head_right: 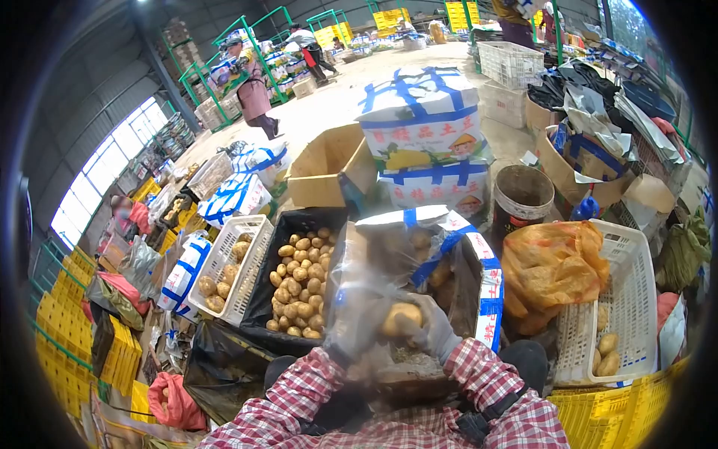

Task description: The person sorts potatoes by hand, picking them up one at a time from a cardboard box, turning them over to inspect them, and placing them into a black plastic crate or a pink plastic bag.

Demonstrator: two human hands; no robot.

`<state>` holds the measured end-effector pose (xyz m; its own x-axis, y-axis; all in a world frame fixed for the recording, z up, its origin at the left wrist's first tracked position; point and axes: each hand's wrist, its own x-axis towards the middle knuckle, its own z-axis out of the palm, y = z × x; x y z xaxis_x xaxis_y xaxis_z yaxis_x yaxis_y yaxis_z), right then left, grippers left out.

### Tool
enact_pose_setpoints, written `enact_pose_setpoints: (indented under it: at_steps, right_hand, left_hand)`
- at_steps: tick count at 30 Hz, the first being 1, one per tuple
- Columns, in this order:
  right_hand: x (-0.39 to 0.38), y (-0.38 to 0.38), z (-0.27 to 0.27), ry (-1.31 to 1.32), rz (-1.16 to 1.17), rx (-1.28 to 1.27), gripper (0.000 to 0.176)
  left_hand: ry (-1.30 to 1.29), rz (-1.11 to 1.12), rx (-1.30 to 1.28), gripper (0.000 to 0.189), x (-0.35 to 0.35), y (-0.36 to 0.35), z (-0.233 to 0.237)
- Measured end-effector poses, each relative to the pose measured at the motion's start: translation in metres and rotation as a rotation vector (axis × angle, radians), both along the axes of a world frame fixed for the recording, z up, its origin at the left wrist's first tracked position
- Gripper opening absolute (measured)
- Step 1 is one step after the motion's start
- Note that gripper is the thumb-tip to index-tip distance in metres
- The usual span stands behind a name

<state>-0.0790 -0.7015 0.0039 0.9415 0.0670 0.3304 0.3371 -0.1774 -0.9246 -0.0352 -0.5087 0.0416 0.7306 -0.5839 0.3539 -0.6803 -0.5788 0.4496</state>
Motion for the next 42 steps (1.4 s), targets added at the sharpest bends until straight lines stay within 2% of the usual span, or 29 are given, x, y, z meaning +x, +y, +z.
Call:
enact_pose_setpoints:
  at_steps: [3, 4, 7, 10, 12, 13, 15, 16, 19, 21, 22, 24, 25, 26, 28, 29, 30, 31, 32, 33, 34, 36, 38, 40, 42]
  right_hand:
    - [-0.004, 0.002, 0.01, -0.134, -0.004, -0.199, 0.055]
    - [-0.002, 0.002, 0.005, -0.173, -0.002, -0.155, 0.051]
    - [0.014, -0.003, -0.018, 0.148, 0.036, 0.07, 0.043]
    - [0.015, 0.006, -0.026, 0.252, 0.099, 0.306, 0.043]
    - [0.01, 0.008, -0.015, 0.115, 0.075, 0.138, 0.057]
    - [0.005, 0.007, -0.001, 0.096, 0.066, 0.077, 0.059]
    - [-0.001, 0.006, 0.014, 0.061, 0.042, -0.036, 0.064]
    - [-0.001, 0.005, 0.012, -0.055, 0.069, -0.054, 0.061]
    - [0.007, 0.001, -0.008, -0.02, 0.065, -0.051, 0.057]
    - [0.015, -0.004, -0.01, -0.006, 0.096, -0.046, 0.053]
    - [0.018, -0.005, -0.012, 0.097, 0.096, 0.02, 0.051]
    - [0.021, -0.005, -0.019, 0.396, 0.071, 0.225, 0.048]
    - [0.021, -0.003, -0.024, 0.595, 0.053, 0.362, 0.046]
    - [0.021, -0.003, -0.029, 0.599, 0.053, 0.336, 0.042]
    - [0.021, -0.005, -0.04, 0.606, 0.052, 0.281, 0.035]
    - [0.021, -0.007, -0.045, 0.569, 0.074, 0.246, 0.035]
    - [0.02, -0.008, -0.05, 0.533, 0.096, 0.212, 0.036]
    - [0.02, -0.008, -0.052, 0.497, 0.117, 0.179, 0.036]
    - [0.019, -0.007, -0.05, 0.484, 0.112, 0.119, 0.038]
    - [0.017, -0.007, -0.045, 0.473, 0.106, 0.058, 0.04]
    - [0.015, -0.007, -0.043, 0.465, 0.102, -0.004, 0.043]
    - [0.019, -0.006, -0.062, 0.407, 0.09, -0.078, 0.044]
    - [0.02, -0.004, -0.07, 0.392, 0.087, -0.129, 0.045]
    - [0.019, -0.004, -0.066, 0.425, 0.092, -0.166, 0.046]
    - [0.014, -0.004, -0.054, 0.439, 0.096, -0.225, 0.046]
  left_hand:
    - [0.057, 0.011, -0.044, 0.022, -0.001, -0.001, -0.003]
    - [0.068, 0.012, -0.059, 0.021, -0.002, -0.001, -0.003]
    - [0.083, 0.04, -0.128, 0.02, -0.006, -0.002, 0.004]
    - [0.035, 0.09, -0.2, 0.019, -0.014, -0.002, 0.02]
    - [0.015, 0.12, -0.174, 0.019, -0.008, 0.0, 0.016]
    - [-0.007, 0.109, -0.111, 0.019, 0.005, 0.008, -0.008]
    - [0.028, 0.082, 0.006, 0.02, 0.009, 0.014, -0.021]
    - [0.08, 0.068, 0.056, 0.021, 0.008, 0.015, -0.018]
    - [0.072, 0.045, 0.116, 0.022, 0.013, 0.019, -0.027]
    - [0.164, 0.053, -0.118, 0.024, 0.014, 0.025, -0.033]
    - [0.286, 0.063, -0.356, 0.027, 0.013, 0.033, -0.03]
    - [0.389, 0.155, -0.48, 0.039, 0.02, 0.071, -0.022]
    - [0.3, 0.245, -0.45, 0.043, 0.023, 0.102, -0.019]
    - [0.216, 0.34, -0.418, 0.048, 0.026, 0.133, -0.016]
    - [0.27, 0.548, -0.821, 0.05, 0.005, 0.163, 0.01]
    - [0.488, 0.65, -1.172, 0.05, -0.012, 0.169, 0.035]
    - [0.32, 0.7, -1.052, 0.051, -0.018, 0.197, 0.019]
    - [0.295, 0.764, -1.031, 0.052, -0.029, 0.23, -0.006]
    - [0.271, 0.83, -1.011, 0.053, -0.039, 0.263, -0.031]
    - [0.394, 0.919, -1.094, 0.055, -0.052, 0.294, -0.055]
    - [0.429, 1.073, -0.843, 0.055, -0.065, 0.341, -0.105]
    - [0.453, 1.288, -0.353, 0.055, -0.112, 0.379, -0.154]
    - [0.496, 1.391, 0.189, 0.045, -0.161, 0.4, -0.191]
    - [0.61, 1.451, 0.376, 0.044, -0.184, 0.402, -0.214]
    - [0.706, 1.509, 0.358, 0.042, -0.192, 0.403, -0.231]
